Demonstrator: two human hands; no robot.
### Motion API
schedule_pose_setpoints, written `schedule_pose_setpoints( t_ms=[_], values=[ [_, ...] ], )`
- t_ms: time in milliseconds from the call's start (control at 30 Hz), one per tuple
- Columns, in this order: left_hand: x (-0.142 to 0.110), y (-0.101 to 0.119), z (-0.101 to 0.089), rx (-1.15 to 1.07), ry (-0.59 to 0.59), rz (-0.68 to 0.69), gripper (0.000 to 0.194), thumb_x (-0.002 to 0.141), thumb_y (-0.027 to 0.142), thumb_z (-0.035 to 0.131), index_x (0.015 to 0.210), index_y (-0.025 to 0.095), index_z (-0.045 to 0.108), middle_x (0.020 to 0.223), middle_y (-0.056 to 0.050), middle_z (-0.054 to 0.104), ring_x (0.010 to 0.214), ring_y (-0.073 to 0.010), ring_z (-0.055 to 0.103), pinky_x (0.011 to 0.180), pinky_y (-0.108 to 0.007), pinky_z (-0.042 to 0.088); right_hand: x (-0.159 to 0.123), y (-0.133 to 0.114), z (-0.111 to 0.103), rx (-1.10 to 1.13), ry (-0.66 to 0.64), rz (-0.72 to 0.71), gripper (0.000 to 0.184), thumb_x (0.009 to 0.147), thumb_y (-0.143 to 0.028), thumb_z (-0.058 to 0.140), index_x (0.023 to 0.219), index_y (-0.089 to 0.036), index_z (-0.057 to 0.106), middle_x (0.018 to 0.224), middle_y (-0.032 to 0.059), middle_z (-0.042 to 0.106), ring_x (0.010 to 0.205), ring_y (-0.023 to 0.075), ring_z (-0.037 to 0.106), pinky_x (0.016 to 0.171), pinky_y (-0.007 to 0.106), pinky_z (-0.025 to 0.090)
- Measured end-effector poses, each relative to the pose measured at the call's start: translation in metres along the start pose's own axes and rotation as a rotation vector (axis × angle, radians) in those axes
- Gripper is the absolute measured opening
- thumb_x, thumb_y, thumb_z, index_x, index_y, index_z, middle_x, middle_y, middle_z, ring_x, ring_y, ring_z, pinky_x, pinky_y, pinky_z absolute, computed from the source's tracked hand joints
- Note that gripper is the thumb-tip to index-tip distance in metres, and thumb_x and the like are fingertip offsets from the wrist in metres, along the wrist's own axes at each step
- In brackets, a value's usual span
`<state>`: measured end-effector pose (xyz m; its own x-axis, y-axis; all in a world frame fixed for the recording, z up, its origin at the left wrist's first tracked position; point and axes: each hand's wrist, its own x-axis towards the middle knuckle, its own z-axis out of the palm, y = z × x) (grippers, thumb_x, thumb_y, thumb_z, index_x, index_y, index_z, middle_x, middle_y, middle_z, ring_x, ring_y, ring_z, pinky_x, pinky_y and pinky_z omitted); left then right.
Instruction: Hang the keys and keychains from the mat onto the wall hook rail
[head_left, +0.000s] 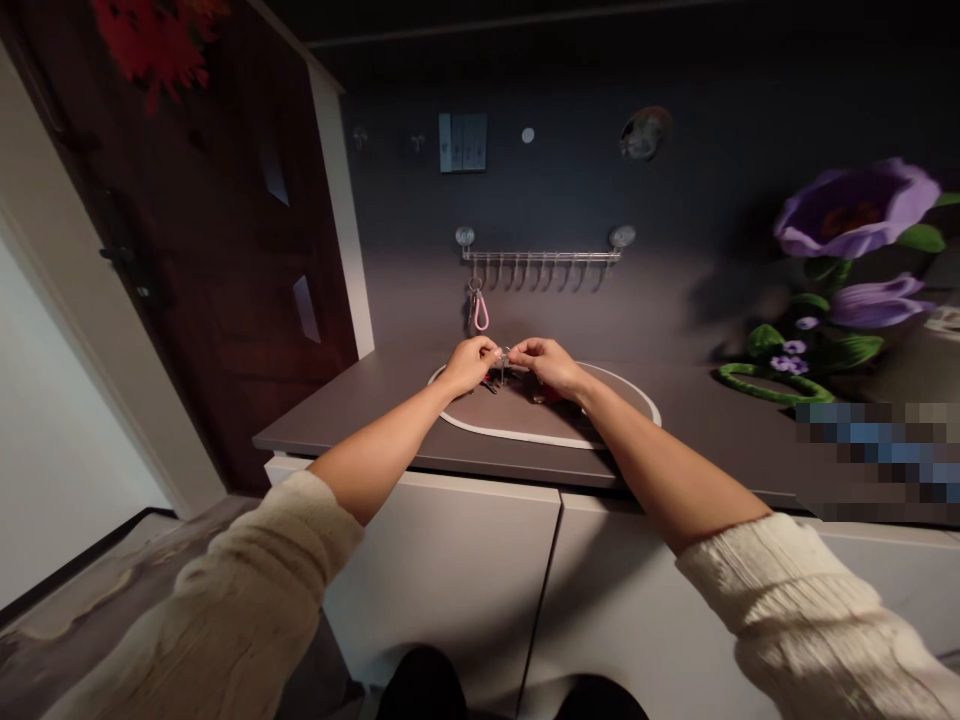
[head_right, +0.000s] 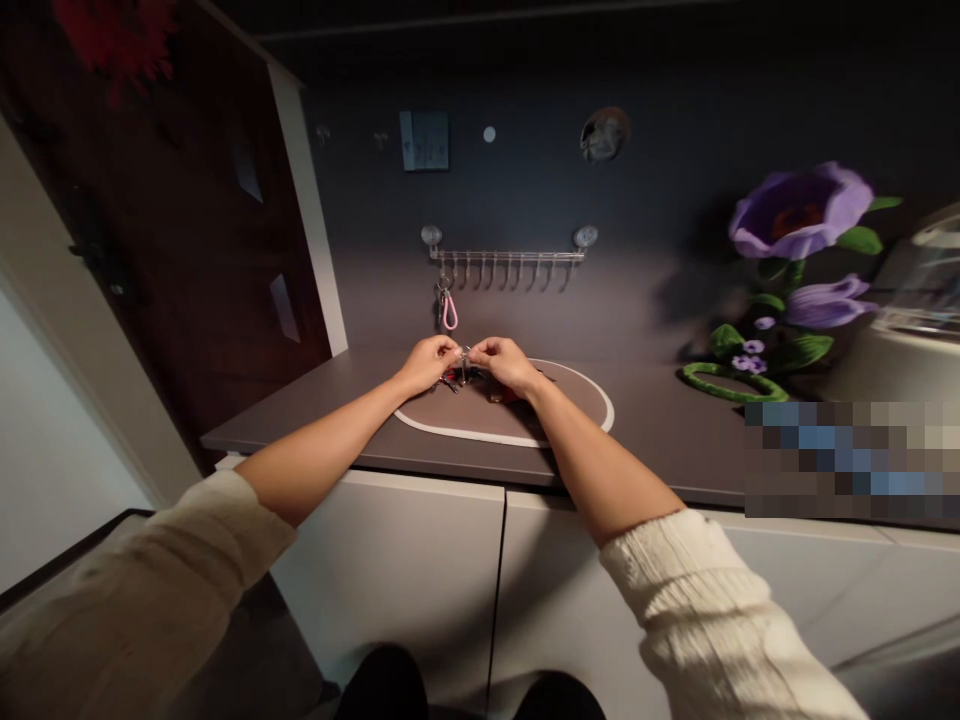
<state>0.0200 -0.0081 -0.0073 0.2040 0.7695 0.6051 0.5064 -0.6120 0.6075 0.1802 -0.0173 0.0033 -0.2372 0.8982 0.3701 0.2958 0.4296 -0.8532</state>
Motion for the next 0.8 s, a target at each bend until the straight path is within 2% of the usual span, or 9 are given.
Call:
schedule_pose_setpoints(
  t_ms=[267, 533, 667, 800],
  values=[
    [-0.003, 0.002, -0.001, 0.044, -0.019, 0.078, 0.015, 0.077, 0.023, 0.047, 0.076, 0.014, 0.059, 0.075, -0.002, 0.062, 0.069, -0.0109, 0.054, 0.067, -0.023, 0.042, 0.003, 0.003, -0.001, -0.107, 0.013, -0.094, 0.018, 0.07, -0.032, 0.056, 0.072, -0.014, 0.053, 0.066, -0.0011, 0.054, 0.061, 0.0081, 0.046, 0.065, 0.022, 0.039],
    [0.0, -0.005, -0.004, 0.331, 0.053, 0.102, 0.029, 0.085, 0.03, 0.035, 0.077, 0.016, 0.059, 0.08, -0.006, 0.061, 0.079, -0.0158, 0.053, 0.074, -0.028, 0.039, 0.007, 0.003, -0.003, -0.148, 0.079, -0.163, 0.021, 0.071, -0.036, 0.052, 0.074, -0.015, 0.051, 0.07, -0.0005, 0.055, 0.065, 0.0097, 0.048, 0.069, 0.024, 0.039],
    [0.001, -0.009, -0.007, 0.456, 0.102, 0.076, 0.03, 0.087, 0.028, 0.031, 0.079, 0.016, 0.057, 0.085, -0.009, 0.06, 0.083, -0.0178, 0.053, 0.075, -0.03, 0.038, 0.016, -0.005, -0.003, -0.07, 0.126, -0.128, 0.018, 0.071, -0.032, 0.054, 0.072, -0.015, 0.05, 0.07, 0.0001, 0.056, 0.066, 0.0095, 0.05, 0.07, 0.024, 0.04],
    [0.0, -0.01, -0.009, 0.539, 0.138, 0.074, 0.03, 0.088, 0.027, 0.029, 0.08, 0.016, 0.056, 0.085, -0.009, 0.06, 0.084, -0.0177, 0.053, 0.075, -0.029, 0.037, 0.029, -0.024, -0.003, 0.097, 0.163, -0.003, 0.01, 0.074, -0.025, 0.053, 0.071, -0.015, 0.049, 0.068, 0.0007, 0.057, 0.063, 0.0083, 0.052, 0.066, 0.022, 0.043]
  ],
)
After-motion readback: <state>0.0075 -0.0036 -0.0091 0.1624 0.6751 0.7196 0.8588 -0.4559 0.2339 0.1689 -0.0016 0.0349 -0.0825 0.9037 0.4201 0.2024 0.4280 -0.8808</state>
